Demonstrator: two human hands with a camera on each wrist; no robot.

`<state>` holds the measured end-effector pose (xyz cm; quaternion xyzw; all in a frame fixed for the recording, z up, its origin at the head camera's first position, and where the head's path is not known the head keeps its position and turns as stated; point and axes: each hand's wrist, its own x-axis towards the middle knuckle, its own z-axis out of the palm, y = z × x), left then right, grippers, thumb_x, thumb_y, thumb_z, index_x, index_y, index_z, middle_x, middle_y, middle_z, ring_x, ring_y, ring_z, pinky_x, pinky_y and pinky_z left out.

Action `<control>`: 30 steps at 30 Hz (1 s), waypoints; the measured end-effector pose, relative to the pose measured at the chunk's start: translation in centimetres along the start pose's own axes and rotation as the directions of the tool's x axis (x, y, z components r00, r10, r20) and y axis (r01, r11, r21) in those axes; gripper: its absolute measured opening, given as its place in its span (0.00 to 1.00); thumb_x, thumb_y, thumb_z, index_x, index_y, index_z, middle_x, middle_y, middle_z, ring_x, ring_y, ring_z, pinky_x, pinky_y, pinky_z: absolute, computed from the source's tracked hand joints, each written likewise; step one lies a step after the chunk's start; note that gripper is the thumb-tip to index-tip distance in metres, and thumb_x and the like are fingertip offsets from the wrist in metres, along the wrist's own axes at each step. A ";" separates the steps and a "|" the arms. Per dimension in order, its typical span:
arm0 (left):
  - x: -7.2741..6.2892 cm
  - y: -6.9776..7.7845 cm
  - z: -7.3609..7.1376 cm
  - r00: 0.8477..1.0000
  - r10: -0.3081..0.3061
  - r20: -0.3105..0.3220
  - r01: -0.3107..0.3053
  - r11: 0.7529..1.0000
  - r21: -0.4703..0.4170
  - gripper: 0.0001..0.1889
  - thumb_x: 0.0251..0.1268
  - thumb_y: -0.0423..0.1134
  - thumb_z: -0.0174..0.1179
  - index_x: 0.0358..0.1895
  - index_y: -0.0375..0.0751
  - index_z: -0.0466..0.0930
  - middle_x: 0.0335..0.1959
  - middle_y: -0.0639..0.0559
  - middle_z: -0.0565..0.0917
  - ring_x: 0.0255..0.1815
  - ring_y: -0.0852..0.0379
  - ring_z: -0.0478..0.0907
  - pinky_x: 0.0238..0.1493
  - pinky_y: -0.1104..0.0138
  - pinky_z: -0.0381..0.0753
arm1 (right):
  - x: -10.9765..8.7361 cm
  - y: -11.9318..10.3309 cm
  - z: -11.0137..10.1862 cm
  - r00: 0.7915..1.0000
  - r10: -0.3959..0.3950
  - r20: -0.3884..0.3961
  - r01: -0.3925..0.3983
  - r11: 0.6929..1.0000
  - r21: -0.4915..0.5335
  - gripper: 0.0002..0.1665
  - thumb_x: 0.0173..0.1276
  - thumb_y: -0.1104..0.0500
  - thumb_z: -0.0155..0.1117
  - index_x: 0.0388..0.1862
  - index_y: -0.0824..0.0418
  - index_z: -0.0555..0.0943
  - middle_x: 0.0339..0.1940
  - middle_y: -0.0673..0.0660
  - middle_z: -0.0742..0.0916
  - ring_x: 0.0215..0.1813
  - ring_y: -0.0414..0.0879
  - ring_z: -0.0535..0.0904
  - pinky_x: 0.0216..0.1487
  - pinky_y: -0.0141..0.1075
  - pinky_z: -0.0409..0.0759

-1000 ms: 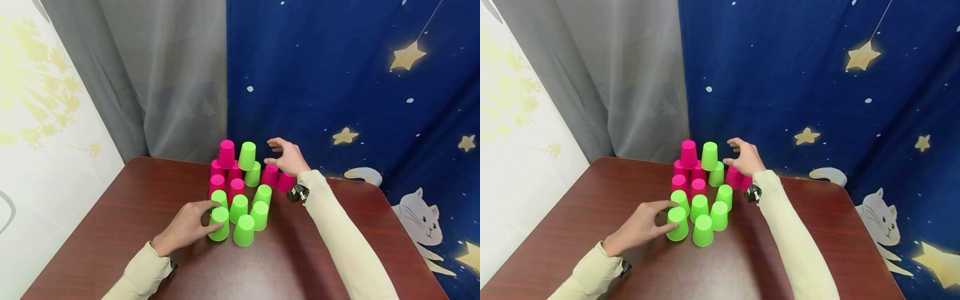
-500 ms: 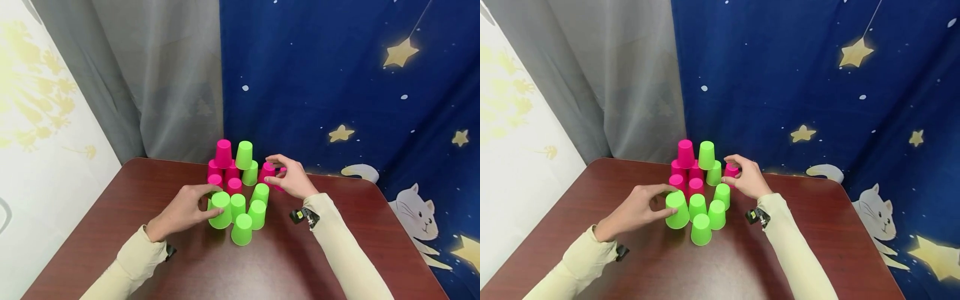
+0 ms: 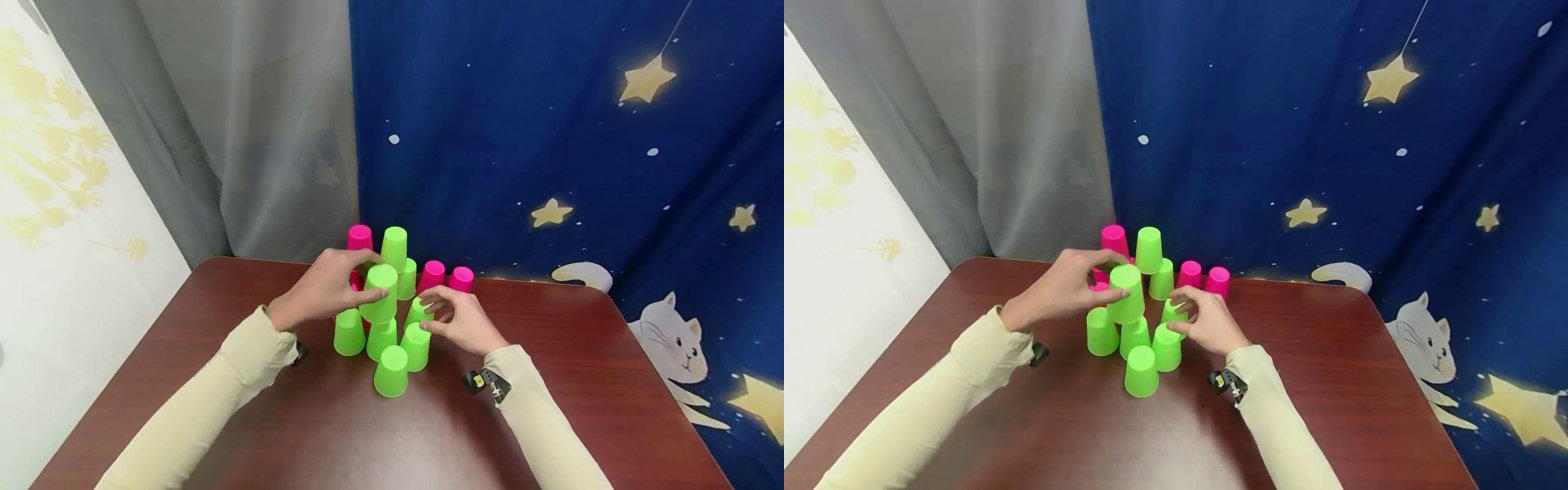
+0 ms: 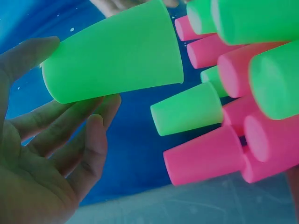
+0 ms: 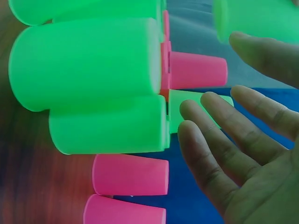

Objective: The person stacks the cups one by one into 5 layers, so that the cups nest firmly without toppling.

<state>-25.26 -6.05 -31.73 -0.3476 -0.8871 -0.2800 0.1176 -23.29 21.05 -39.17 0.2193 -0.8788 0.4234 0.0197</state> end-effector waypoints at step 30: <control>13.3 -3.1 6.1 0.994 -0.081 0.075 0.077 0.995 0.061 0.26 0.64 0.54 0.66 0.60 0.42 0.81 0.55 0.45 0.86 0.60 0.44 0.75 0.64 0.54 0.74 | -1.8 1.6 2.6 0.998 0.054 0.009 -0.054 0.999 -0.004 0.26 0.56 0.61 0.78 0.55 0.62 0.83 0.45 0.57 0.90 0.43 0.47 0.86 0.42 0.39 0.86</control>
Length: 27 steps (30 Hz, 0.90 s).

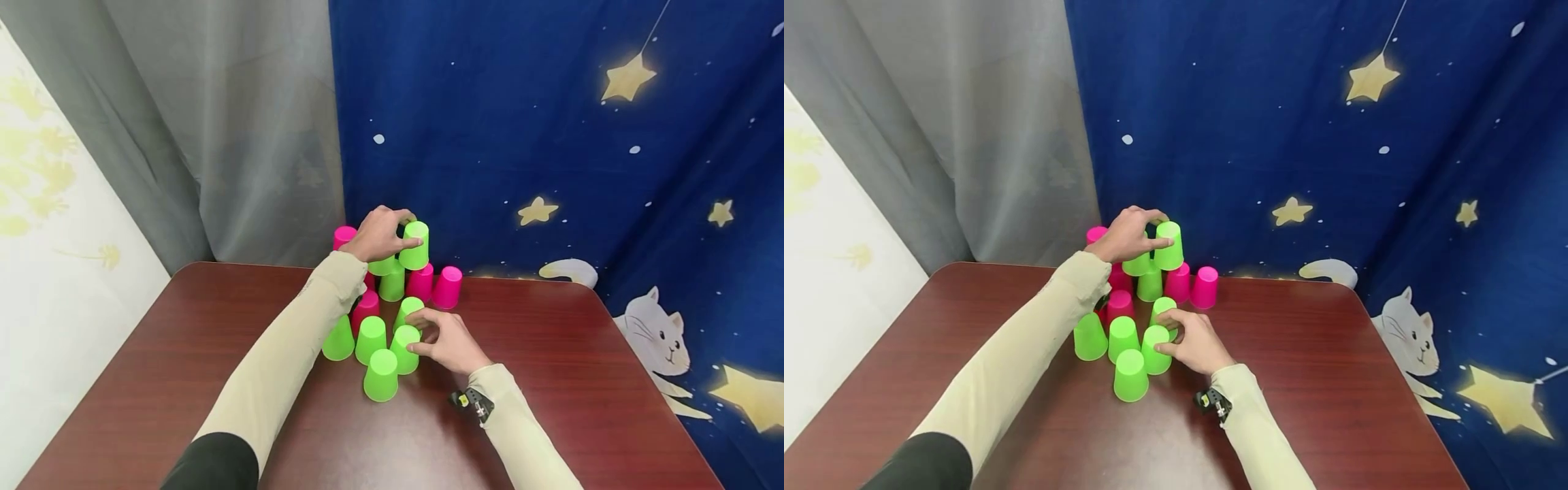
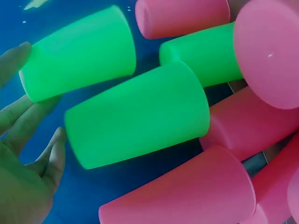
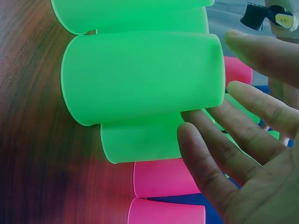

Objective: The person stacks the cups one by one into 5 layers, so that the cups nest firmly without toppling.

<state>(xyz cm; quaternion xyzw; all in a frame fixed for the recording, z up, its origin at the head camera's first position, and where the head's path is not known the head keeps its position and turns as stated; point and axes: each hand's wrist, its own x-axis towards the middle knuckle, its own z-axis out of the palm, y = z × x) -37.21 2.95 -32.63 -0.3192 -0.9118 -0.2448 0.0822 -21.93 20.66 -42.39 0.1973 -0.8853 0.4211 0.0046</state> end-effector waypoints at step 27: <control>0.3 -0.1 1.1 0.995 -0.087 0.050 0.069 0.956 0.286 0.31 0.66 0.61 0.62 0.65 0.44 0.76 0.54 0.45 0.86 0.58 0.40 0.76 0.60 0.48 0.68 | -0.1 0.2 1.0 0.999 0.028 -0.019 -0.028 1.000 -0.005 0.28 0.53 0.63 0.79 0.55 0.61 0.83 0.41 0.56 0.90 0.33 0.50 0.85 0.37 0.30 0.82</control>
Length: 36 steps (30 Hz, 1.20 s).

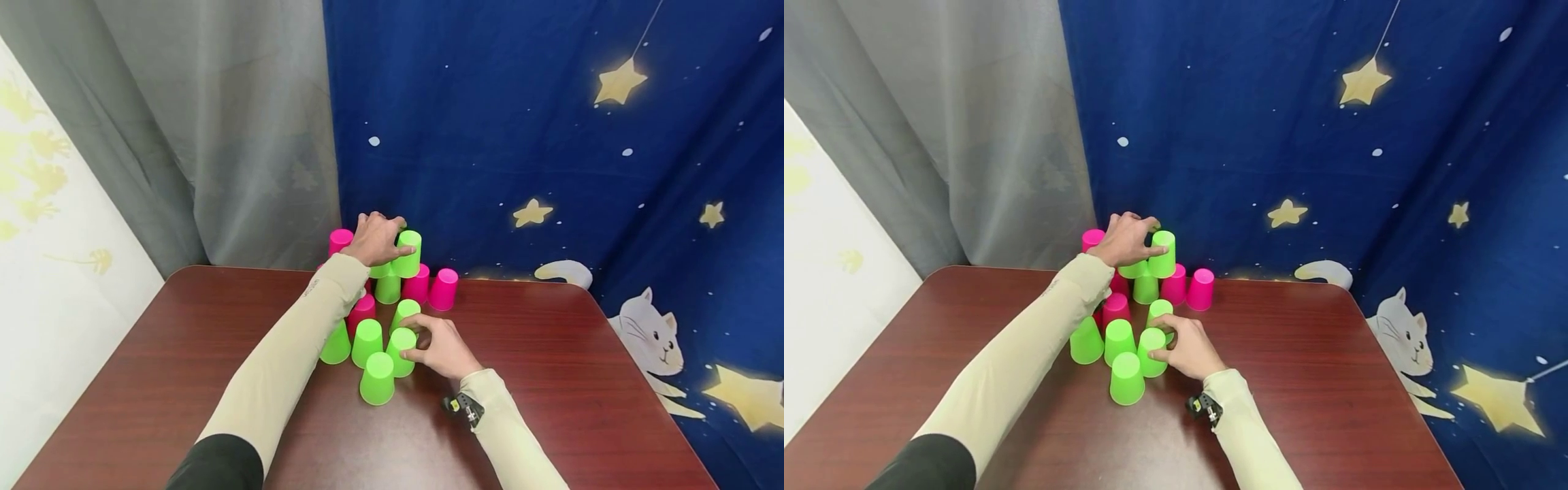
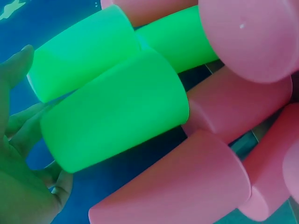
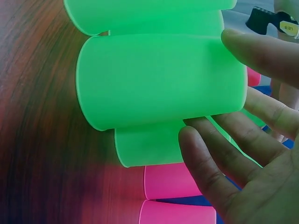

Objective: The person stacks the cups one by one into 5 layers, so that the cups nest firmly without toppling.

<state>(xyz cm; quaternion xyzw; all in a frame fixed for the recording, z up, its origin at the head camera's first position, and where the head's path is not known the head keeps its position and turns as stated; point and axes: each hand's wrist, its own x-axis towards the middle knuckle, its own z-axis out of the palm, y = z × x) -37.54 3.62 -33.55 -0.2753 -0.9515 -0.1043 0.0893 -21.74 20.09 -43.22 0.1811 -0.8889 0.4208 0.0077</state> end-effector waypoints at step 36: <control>-19.7 -2.8 4.4 0.961 -0.074 -0.266 0.008 0.970 -0.241 0.30 0.57 0.50 0.73 0.60 0.38 0.79 0.55 0.45 0.84 0.54 0.46 0.81 0.55 0.51 0.83 | 0.7 1.6 -7.4 0.999 -0.031 -0.011 0.030 0.993 -0.117 0.28 0.53 0.62 0.79 0.54 0.58 0.83 0.46 0.55 0.89 0.42 0.49 0.87 0.41 0.36 0.87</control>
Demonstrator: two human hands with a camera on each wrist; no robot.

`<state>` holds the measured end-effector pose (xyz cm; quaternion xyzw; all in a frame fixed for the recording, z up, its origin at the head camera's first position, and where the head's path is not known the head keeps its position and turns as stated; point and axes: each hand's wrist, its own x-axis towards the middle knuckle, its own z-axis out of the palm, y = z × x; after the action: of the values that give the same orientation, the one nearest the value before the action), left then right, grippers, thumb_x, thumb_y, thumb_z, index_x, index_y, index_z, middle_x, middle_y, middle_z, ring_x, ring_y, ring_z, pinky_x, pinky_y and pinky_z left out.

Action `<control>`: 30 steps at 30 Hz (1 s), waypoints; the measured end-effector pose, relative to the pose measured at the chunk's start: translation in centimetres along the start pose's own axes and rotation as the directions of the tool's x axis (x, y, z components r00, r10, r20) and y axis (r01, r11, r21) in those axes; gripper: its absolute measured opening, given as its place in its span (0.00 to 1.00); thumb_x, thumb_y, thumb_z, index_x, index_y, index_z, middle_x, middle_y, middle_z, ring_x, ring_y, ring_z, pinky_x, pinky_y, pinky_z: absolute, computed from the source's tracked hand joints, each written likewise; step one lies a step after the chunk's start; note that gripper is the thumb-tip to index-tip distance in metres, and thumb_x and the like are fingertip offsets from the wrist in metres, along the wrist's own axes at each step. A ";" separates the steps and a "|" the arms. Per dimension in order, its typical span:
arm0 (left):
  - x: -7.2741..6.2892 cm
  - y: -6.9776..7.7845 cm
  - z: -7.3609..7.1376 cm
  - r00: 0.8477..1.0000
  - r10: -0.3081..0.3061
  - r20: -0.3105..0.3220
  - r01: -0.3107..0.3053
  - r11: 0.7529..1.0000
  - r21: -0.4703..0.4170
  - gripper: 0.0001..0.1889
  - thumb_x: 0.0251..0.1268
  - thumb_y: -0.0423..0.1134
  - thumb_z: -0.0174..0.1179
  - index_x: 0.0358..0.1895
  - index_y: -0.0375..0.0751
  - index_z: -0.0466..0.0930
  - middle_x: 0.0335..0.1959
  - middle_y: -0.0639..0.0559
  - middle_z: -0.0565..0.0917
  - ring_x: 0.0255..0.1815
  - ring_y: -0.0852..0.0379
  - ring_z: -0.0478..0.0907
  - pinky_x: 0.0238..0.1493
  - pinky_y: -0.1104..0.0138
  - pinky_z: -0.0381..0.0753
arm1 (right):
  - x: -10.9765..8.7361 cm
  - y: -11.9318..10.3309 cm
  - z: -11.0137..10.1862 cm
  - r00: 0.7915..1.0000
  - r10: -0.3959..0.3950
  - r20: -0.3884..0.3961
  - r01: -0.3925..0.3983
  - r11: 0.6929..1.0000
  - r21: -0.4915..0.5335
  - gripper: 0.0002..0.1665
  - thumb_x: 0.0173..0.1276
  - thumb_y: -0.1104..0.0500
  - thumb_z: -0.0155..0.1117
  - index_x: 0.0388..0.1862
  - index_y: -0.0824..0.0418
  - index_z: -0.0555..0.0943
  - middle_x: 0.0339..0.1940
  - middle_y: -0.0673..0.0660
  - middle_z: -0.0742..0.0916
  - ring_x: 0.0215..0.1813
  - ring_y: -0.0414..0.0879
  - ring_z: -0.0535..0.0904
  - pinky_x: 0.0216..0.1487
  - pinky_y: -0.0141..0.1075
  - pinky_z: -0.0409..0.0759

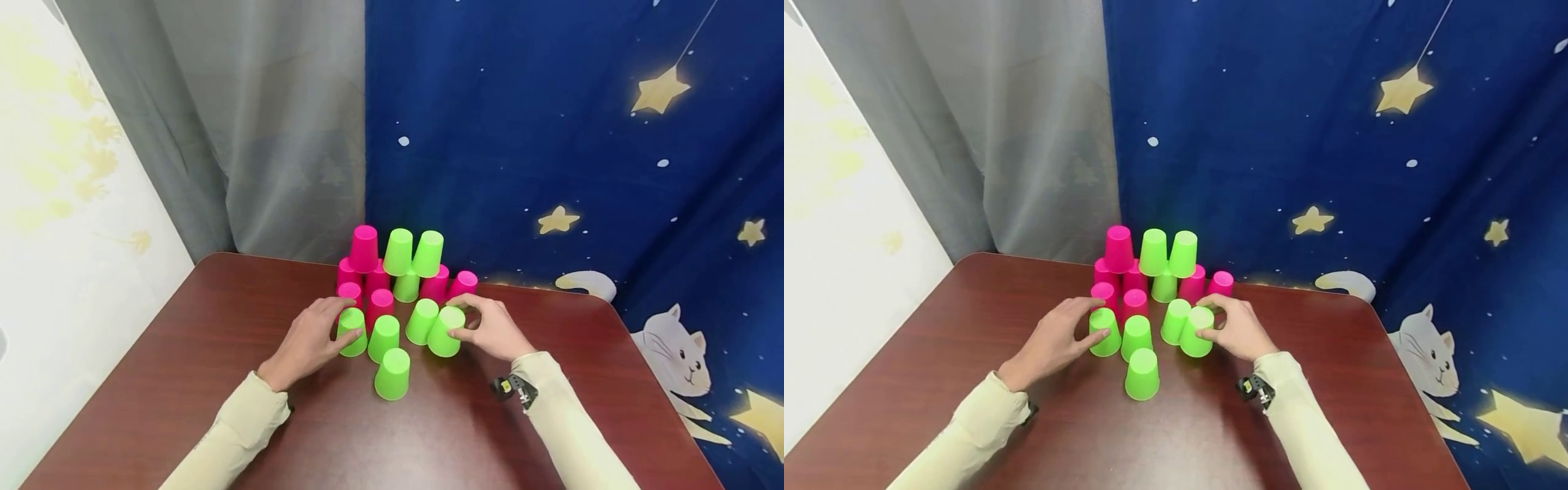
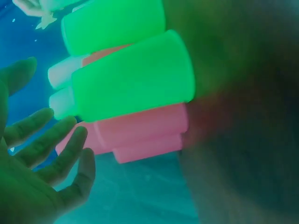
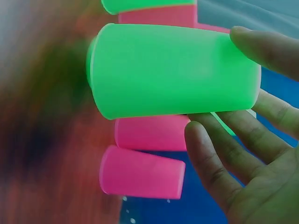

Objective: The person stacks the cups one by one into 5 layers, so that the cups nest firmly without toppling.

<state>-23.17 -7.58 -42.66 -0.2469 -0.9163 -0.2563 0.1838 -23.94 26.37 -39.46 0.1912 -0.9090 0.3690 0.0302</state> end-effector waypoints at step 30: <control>-0.8 -0.4 2.4 0.988 -0.154 0.018 0.155 0.988 -0.024 0.26 0.58 0.46 0.72 0.57 0.39 0.79 0.47 0.48 0.84 0.46 0.51 0.82 0.46 0.53 0.85 | 8.8 0.7 -7.4 0.982 0.136 -0.129 -0.152 0.981 -0.124 0.28 0.63 0.55 0.74 0.60 0.62 0.79 0.57 0.65 0.86 0.58 0.59 0.83 0.61 0.53 0.81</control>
<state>-23.29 -6.85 -45.07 -0.1796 -0.9308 -0.2793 0.1529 -33.01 29.05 -32.82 0.1001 -0.9397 0.3193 0.0708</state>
